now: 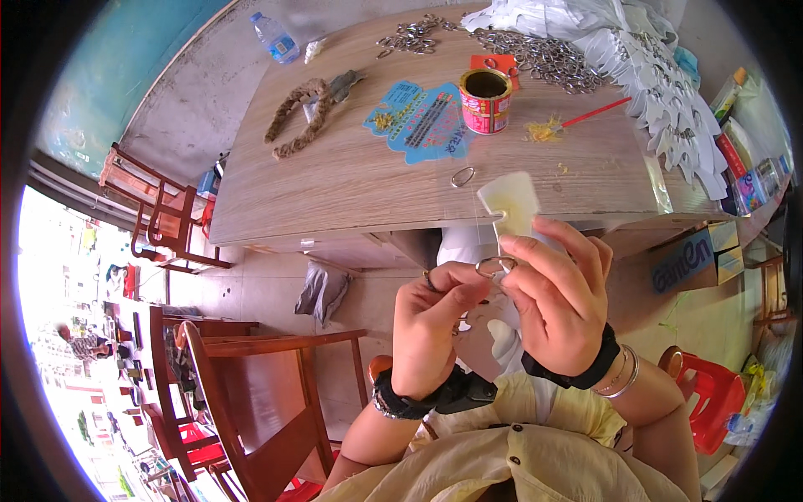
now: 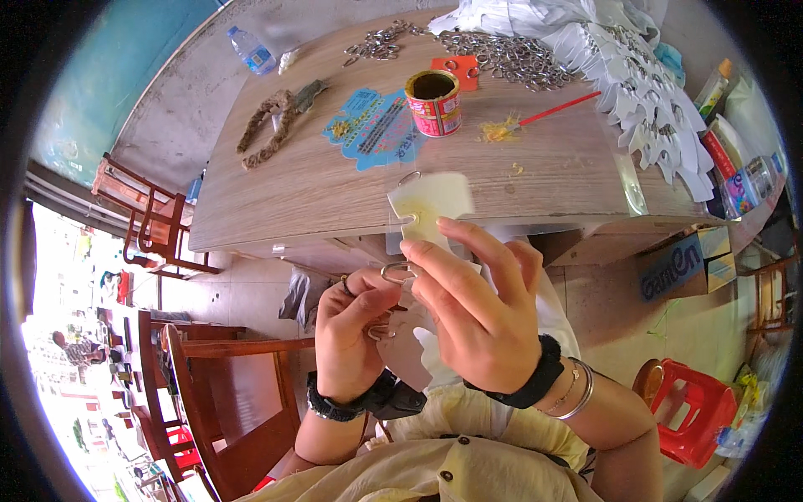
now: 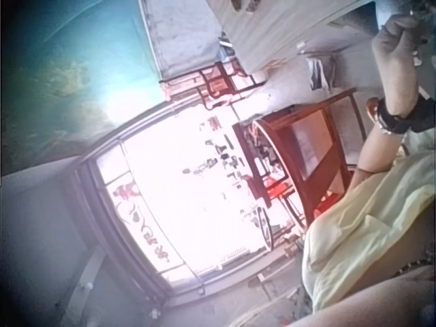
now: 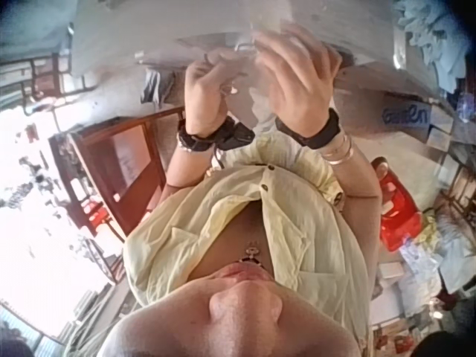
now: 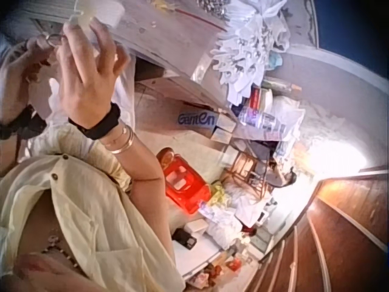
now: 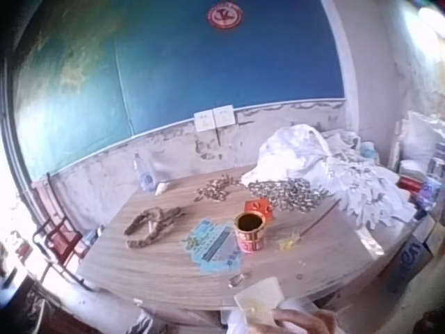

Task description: The person is assembling a white shoe upper by attaching circular metal rings or buckles to the material using their hands and possibly an adhesive.

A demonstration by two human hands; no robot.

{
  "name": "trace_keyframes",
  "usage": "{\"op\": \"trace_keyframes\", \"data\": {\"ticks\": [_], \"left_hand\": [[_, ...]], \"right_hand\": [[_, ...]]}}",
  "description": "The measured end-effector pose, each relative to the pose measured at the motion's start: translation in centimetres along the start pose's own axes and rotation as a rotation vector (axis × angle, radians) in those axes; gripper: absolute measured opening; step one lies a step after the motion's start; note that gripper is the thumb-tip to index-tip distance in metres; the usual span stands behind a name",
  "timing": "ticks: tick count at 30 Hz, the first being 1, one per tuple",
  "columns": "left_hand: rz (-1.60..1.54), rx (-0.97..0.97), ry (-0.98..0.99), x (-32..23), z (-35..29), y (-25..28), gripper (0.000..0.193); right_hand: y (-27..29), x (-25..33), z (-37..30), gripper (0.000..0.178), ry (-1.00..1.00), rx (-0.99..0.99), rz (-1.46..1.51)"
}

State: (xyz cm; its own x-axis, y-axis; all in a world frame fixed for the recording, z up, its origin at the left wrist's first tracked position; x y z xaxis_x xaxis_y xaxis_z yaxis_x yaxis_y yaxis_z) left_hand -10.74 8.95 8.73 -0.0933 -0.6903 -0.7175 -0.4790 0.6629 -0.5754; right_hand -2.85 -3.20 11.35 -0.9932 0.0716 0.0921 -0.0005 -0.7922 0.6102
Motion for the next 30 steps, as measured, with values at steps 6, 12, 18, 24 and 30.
{"op": "trace_keyframes", "data": {"ticks": [6, 12, 18, 24, 30], "left_hand": [[0.039, -0.072, 0.019, 0.1, -0.1, 0.0, 0.011], [0.186, -0.157, -0.177, 0.7, 0.2, 0.3, 0.016], [0.227, -0.218, -0.275, 1.2, 0.6, 0.3, 0.016], [0.237, -0.238, -0.297, 1.1, 0.6, 0.2, 0.017], [0.239, -0.214, -0.283, 0.9, 1.4, -0.2, 0.018]], "right_hand": [[0.1, 0.0, 0.3, 0.014, -0.009, -0.017, 0.014], [-0.3, 0.2, 0.6, 0.012, -0.071, 0.046, 0.038], [-0.9, 0.5, 0.5, 0.012, -0.133, 0.051, 0.061], [-0.7, 0.1, 0.6, 0.009, -0.150, 0.064, 0.151], [-0.8, 0.0, 0.4, 0.009, -0.123, 0.108, 0.003]]}}
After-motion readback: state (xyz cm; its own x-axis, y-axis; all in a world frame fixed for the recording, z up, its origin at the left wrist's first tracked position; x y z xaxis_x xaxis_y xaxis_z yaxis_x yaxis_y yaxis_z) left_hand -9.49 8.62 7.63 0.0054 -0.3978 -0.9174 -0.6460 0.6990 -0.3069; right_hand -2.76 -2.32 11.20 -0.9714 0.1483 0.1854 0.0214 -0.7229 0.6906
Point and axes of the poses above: each hand's wrist, its own z-axis towards the middle knuckle, its own y-axis out of the back of the hand, x = y × z, the point moved 3 cm from there along z, towards the middle knuckle, and after that the axes turned 13 degrees about y, right-handed, at the moved point
